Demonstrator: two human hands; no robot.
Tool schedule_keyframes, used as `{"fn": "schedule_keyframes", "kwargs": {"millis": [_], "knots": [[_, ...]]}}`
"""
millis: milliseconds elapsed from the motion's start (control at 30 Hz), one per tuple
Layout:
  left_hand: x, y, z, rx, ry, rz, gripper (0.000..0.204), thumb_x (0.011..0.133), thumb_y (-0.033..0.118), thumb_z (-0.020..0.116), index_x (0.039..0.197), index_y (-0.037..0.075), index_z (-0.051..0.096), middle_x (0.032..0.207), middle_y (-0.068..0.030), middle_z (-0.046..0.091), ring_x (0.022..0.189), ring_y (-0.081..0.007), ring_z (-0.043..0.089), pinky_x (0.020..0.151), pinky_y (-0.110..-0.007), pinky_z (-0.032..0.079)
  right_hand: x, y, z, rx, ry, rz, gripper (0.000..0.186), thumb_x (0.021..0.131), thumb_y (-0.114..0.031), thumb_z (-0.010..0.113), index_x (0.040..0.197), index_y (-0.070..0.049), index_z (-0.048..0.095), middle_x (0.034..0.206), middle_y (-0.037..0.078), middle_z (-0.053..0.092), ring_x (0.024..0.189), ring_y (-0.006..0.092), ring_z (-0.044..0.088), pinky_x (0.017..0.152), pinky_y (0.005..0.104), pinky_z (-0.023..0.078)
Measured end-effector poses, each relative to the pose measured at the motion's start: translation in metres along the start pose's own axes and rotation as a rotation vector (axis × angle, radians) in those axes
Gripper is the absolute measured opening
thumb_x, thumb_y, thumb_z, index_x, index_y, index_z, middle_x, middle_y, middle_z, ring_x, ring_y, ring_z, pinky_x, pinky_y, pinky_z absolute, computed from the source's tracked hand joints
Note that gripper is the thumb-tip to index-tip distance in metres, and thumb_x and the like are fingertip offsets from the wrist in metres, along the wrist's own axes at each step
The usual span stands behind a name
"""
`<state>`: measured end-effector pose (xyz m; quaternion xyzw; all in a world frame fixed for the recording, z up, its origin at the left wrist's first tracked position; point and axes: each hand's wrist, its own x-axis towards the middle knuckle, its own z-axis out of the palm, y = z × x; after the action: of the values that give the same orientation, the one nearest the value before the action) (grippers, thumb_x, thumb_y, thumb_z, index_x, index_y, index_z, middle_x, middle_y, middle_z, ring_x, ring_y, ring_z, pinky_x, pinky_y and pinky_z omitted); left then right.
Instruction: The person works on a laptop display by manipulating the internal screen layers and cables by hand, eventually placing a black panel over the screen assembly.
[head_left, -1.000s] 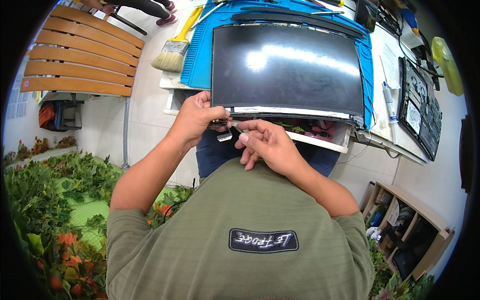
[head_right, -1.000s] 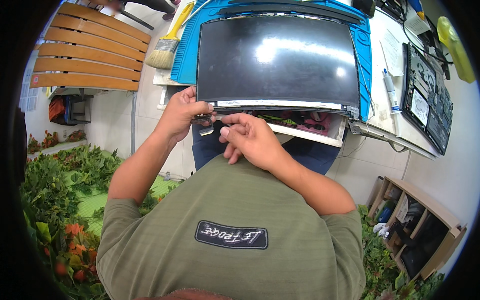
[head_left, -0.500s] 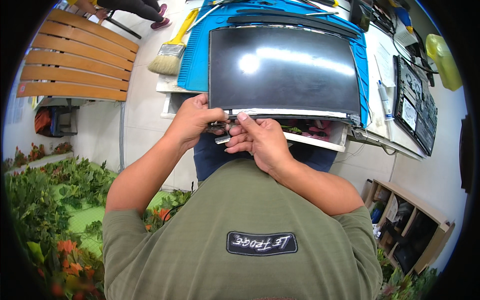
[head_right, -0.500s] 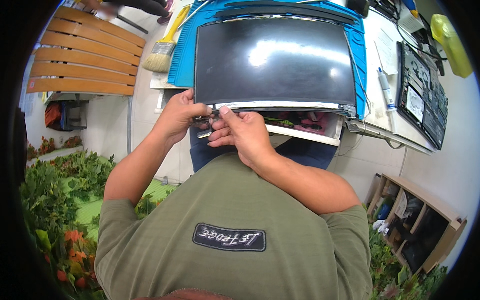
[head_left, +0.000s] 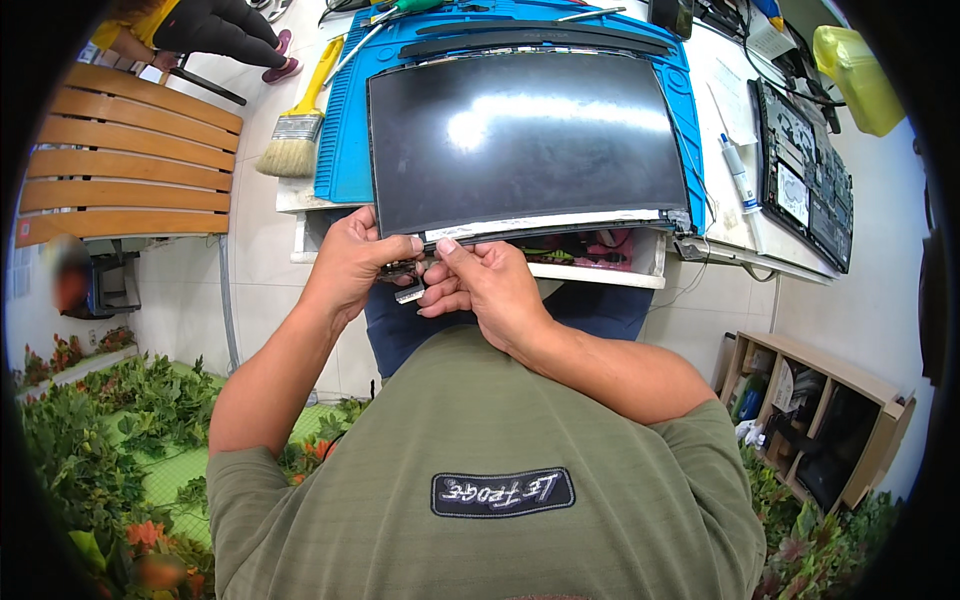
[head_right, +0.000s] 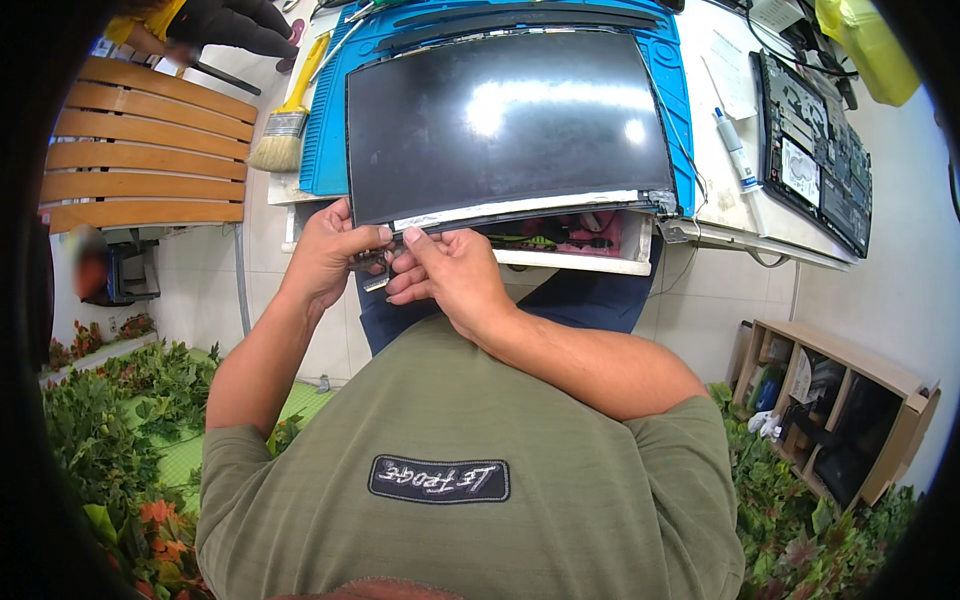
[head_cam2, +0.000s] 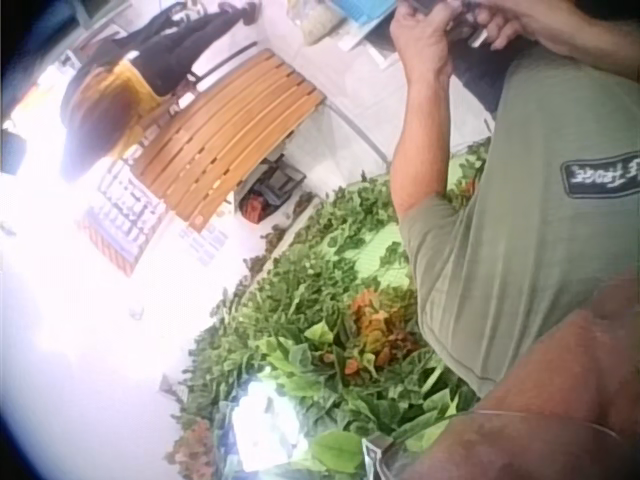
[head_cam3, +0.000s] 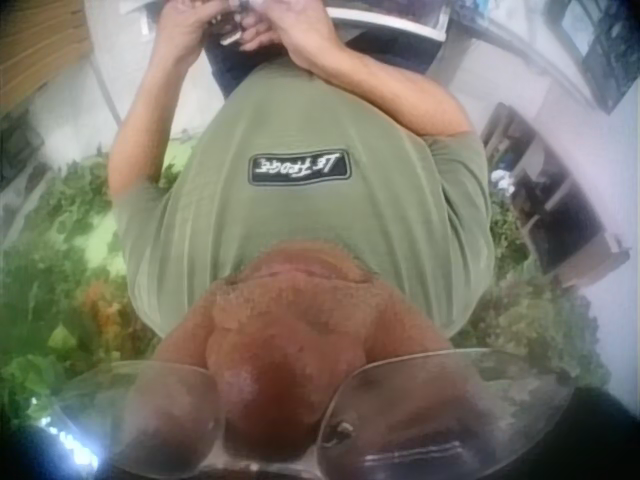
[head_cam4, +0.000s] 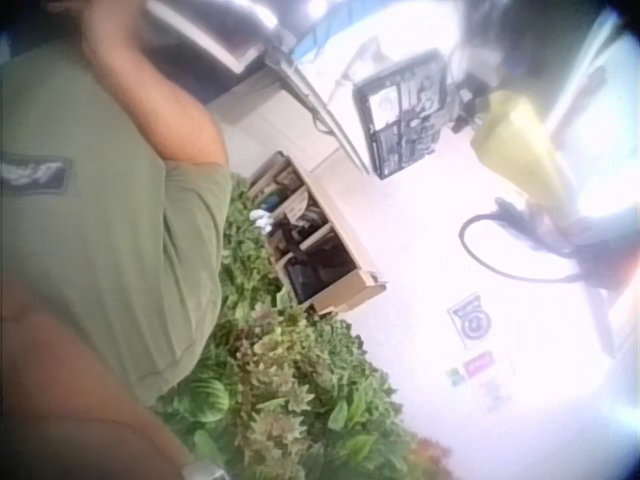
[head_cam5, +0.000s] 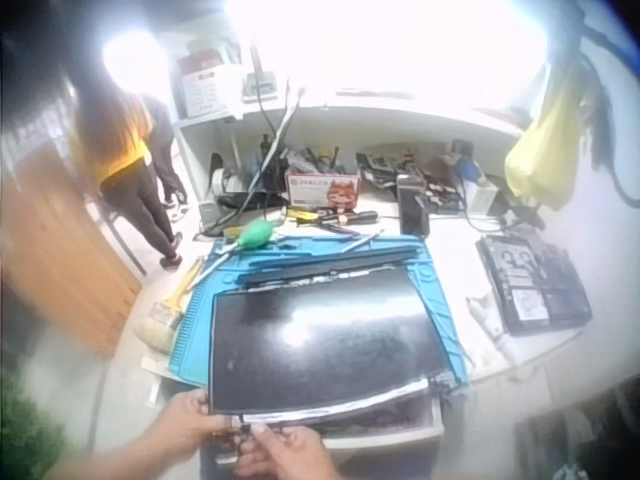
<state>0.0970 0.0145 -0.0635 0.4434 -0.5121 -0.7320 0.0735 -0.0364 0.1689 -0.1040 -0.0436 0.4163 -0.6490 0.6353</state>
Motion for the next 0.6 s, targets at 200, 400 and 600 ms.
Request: {"fn": "schedule_keyframes", "kwargs": {"millis": [200,400,600], "knots": [[-0.0004,-0.0024,-0.0006,-0.006,-0.006,0.025,0.044,0.09,0.005,0.083,0.129,0.001,0.063,0.099,-0.0065,0.079,0.076,-0.0129,0.075,0.065,-0.027,0.06,-0.0025,0.0019,-0.003,0.011,0.013,-0.009,0.035,0.115,-0.022,0.063,0.11,0.012,0.069,0.097,0.019,0.075,0.078,0.0254,0.078,0.072,0.0377,0.071],[-0.0012,-0.0012,-0.0009,-0.024,-0.012,0.028,0.045,0.088,0.005,0.087,0.127,-0.002,0.066,0.1,-0.0102,0.08,0.077,-0.0142,0.077,0.067,-0.029,0.061,-0.0055,-0.0045,-0.0038,0.009,0.032,-0.028,0.036,0.116,-0.023,0.062,0.112,0.012,0.069,0.102,0.021,0.077,0.081,0.025,0.079,0.075,0.0372,0.071],[-0.0027,-0.0008,0.0017,-0.03,-0.006,0.049,0.044,0.088,0.002,0.087,0.126,-0.003,0.066,0.102,-0.0107,0.08,0.079,-0.0139,0.076,0.069,-0.029,0.062,-0.0031,-0.0013,-0.0032,-0.012,0.035,-0.072,0.037,0.116,-0.023,0.061,0.11,0.013,0.07,0.099,0.022,0.077,0.08,0.0252,0.079,0.075,0.0374,0.072]]}}
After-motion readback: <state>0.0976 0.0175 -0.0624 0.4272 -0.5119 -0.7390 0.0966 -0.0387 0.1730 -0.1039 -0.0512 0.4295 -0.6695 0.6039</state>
